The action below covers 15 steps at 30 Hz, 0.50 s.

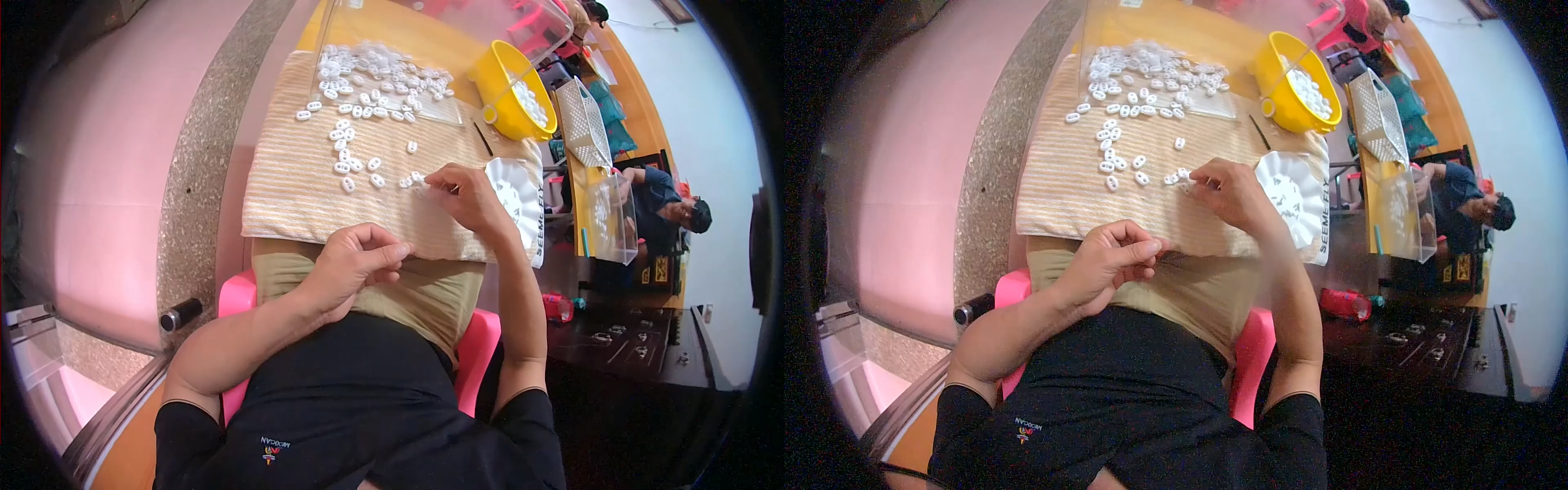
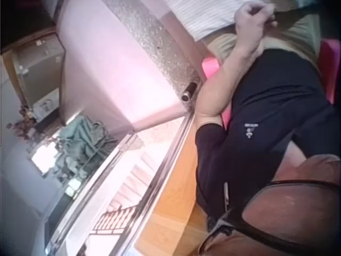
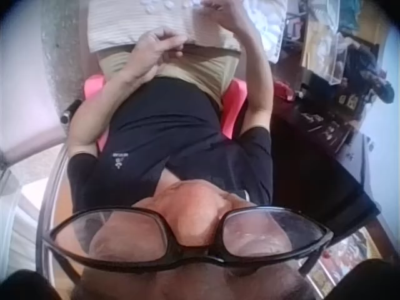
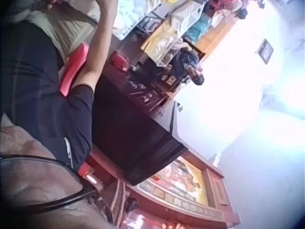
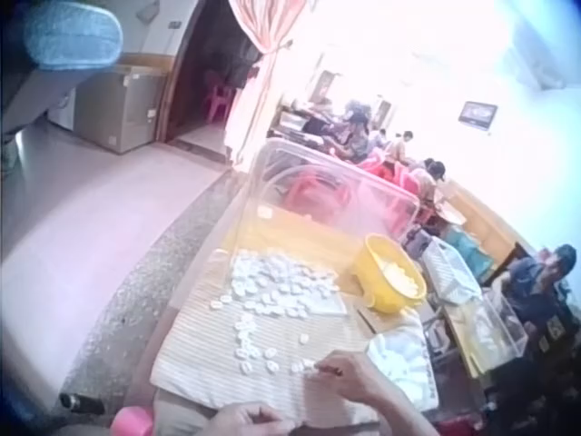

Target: Sorting small white plastic electrical or mechanical components on a workbench.

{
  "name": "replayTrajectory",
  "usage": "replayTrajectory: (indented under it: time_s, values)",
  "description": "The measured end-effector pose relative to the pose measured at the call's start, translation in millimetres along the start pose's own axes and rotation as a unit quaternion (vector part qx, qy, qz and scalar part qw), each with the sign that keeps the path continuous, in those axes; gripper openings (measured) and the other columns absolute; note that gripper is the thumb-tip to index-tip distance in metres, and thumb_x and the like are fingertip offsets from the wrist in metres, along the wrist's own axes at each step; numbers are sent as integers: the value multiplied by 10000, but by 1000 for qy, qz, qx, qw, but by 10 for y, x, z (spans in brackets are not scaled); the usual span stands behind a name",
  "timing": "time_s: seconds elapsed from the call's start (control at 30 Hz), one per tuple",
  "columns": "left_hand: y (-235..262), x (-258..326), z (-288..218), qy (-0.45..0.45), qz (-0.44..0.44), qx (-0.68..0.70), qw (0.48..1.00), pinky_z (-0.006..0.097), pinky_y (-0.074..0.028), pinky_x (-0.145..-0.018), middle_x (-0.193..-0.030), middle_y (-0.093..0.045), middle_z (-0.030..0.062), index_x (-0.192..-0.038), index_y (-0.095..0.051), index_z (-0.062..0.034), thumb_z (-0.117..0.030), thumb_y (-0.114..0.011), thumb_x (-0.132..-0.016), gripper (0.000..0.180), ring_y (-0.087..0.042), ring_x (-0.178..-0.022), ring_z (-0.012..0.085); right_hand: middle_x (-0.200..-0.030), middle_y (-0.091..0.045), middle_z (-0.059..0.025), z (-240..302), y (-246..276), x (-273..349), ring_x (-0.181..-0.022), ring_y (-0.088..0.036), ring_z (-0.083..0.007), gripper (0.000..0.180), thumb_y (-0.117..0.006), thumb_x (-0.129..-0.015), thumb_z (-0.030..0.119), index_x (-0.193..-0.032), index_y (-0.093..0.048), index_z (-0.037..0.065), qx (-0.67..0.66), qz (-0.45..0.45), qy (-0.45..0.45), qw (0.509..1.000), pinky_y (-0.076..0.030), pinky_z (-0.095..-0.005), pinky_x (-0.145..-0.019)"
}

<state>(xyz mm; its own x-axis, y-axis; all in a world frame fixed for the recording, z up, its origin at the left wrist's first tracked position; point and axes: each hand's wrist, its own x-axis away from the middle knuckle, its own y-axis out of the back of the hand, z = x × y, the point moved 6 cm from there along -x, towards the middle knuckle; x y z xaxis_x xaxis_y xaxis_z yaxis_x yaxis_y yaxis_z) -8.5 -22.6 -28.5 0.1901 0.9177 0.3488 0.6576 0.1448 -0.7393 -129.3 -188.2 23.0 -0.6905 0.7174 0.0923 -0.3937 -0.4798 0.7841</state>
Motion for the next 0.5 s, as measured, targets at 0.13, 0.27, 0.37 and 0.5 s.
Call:
replayTrajectory:
  time_s: [0.13, 0.27, 0.37, 0.5]
  values:
    - [13, -9, 31, 0, -11, -14, 1000, 243, -526, -675, -930, -681, 53, -911, -633, -55, -122, -675, -881, 84, -608, -762, 88, -895, -671, -155, 25, -13, 8, -799, -652, -280, 215, -680, -812, 157, -963, -689, 5, 17, -20, 21, 999, -516, -350, -726]
    - [-2, -5, 41, 6, -13, -23, 1000, 241, -525, -680, -939, -684, 50, -913, -634, -59, -126, -676, -880, 85, -608, -770, 85, -924, -672, -150, 60, -78, 22, -825, -650, -263, 211, -657, -800, 120, -972, -688, 0, 66, -41, 27, 997, -505, -338, -743]
    - [20, -20, 68, 8, -13, -32, 999, 240, -525, -684, -955, -687, 55, -917, -633, -60, -128, -675, -880, 88, -612, -782, 83, -936, -676, -147, 68, -95, 40, -827, -652, -236, 219, -643, -780, 67, -981, -686, -10, 95, -55, 32, 993, -498, -315, -740]
    - [22, -27, 79, 6, -11, -41, 999, 240, -526, -690, -967, -691, 57, -922, -630, -59, -122, -664, -886, 80, -619, -798, 87, -902, -678, -150, -21, -116, 47, -813, -653, -232, 207, -654, -778, 85, -958, -691, -9, 81, -64, 24, 994, -497, -318, -735]
